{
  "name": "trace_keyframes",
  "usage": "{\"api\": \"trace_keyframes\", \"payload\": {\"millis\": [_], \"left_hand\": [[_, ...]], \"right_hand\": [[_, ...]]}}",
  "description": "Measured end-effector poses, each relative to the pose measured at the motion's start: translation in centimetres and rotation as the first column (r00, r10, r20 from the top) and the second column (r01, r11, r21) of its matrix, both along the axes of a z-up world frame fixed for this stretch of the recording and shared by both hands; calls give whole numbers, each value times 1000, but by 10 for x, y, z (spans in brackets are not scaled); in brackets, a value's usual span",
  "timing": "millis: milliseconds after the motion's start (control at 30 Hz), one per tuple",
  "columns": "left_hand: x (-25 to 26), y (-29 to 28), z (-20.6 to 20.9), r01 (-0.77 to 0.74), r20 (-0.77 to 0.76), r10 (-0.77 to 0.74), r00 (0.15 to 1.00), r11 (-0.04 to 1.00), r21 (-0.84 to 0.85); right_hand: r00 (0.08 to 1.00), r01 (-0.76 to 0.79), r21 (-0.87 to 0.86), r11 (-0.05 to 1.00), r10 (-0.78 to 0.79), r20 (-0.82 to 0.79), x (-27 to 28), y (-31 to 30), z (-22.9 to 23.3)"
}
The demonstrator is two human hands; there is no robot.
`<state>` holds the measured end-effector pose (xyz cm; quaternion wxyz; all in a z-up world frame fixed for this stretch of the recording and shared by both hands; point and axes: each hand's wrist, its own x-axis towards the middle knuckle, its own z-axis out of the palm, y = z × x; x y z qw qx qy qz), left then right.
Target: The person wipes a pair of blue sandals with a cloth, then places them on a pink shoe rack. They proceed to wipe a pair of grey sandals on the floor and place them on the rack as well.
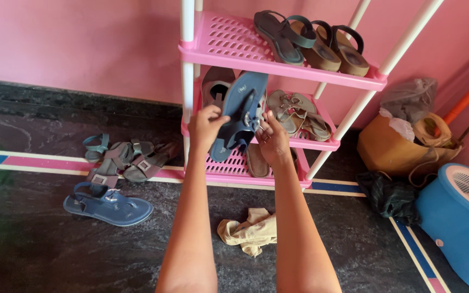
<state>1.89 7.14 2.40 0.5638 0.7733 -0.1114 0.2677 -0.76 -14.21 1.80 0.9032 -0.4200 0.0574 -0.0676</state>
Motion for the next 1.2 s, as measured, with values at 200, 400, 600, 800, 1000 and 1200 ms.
{"api": "trace_keyframes", "payload": {"millis": [200, 400, 600, 800, 1000, 1200], "left_hand": [[2, 2, 3, 0, -73, -7, 997, 995, -99], [2, -3, 0, -39, -123, 20, 992, 988, -150], [-1, -17, -1, -28, -152, -12, 988, 965, -262], [9, -28, -9, -76, -70, 58, 996, 954, -290], [13, -42, -23, -75, -60, 61, 996, 957, -280], [14, -47, -26, -21, -53, 1, 999, 925, -378]], "right_hand": [[992, -118, -256, 960, 104, -66, 4, -13, -19], [965, -256, -381, 889, 215, -147, 10, -12, -28], [862, -447, -444, 777, 240, -447, 15, -12, -35], [490, -861, -249, 444, 589, -643, 14, -22, -52], [439, -888, -316, 334, 416, -796, 20, -17, -59], [523, -848, -481, 223, 203, -828, 8, -14, -46]]}}
